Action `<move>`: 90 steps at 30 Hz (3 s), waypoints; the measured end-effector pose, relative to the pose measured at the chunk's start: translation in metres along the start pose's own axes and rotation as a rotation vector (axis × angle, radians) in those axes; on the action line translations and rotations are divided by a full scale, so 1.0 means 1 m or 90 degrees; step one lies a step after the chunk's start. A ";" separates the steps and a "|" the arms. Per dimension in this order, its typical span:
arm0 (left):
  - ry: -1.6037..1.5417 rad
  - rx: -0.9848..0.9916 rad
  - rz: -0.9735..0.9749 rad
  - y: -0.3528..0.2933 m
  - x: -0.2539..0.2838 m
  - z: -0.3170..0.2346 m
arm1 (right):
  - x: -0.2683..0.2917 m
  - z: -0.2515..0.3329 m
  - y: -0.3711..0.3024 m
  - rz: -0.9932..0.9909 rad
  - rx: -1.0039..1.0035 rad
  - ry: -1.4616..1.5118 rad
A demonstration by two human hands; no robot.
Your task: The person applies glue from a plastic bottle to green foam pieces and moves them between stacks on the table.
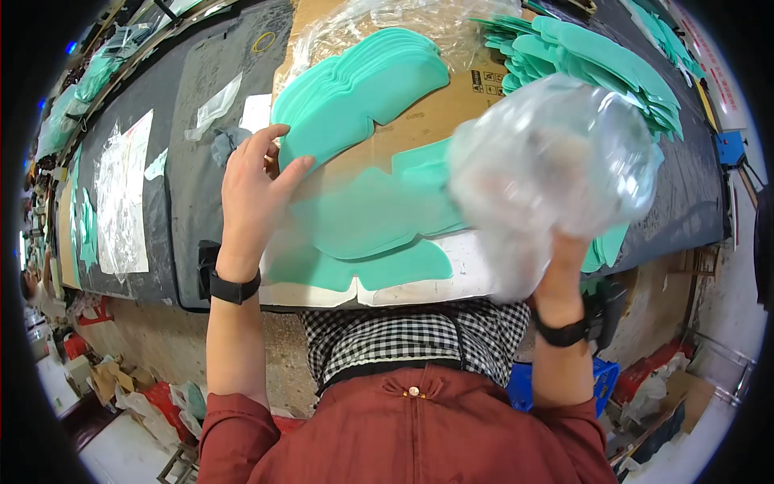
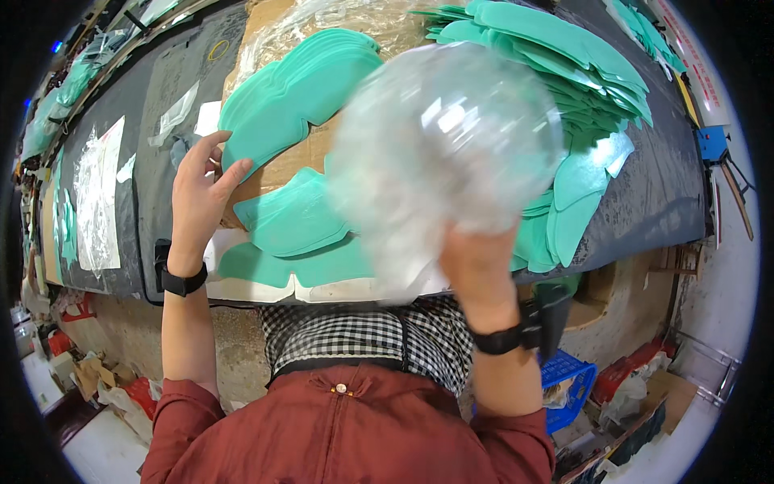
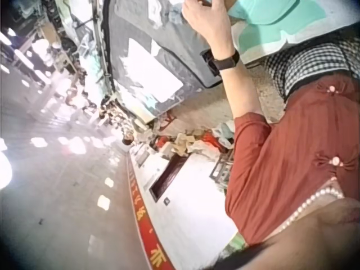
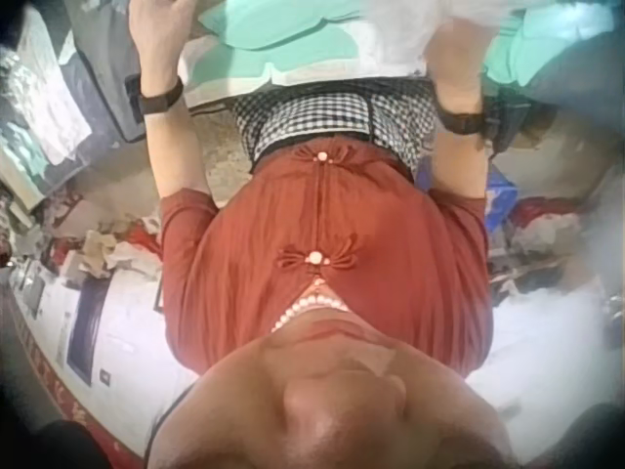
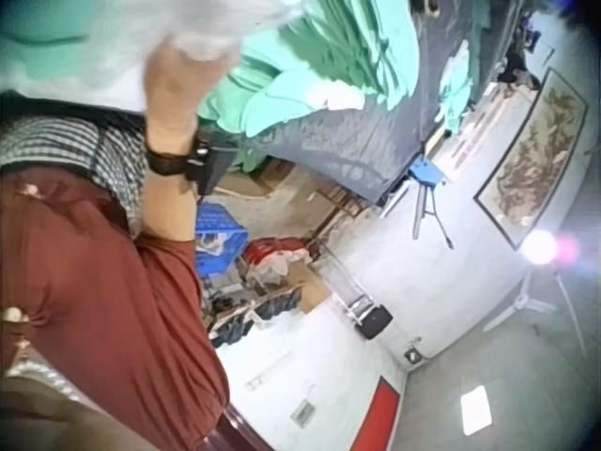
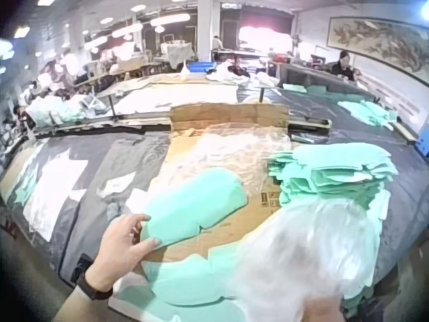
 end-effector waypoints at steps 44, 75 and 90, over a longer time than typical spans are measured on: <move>-0.240 0.117 0.152 -0.092 -0.020 -0.016 | -0.014 -0.048 -0.011 -0.103 -0.198 0.345; -0.177 0.067 0.083 -0.101 -0.012 -0.004 | 0.003 -0.064 -0.013 -0.068 -0.246 0.480; -0.334 0.291 0.019 -0.132 0.030 0.055 | 0.005 0.103 0.072 0.032 0.155 0.168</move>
Point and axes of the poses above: each hand's wrist, its own y-axis towards the middle knuckle, its own x-axis out of the back of the hand, z = x × y, the point moved 9 cm from there along y, towards the middle knuckle, and after that the axes turned 5 degrees about z, right-handed, at the moved point
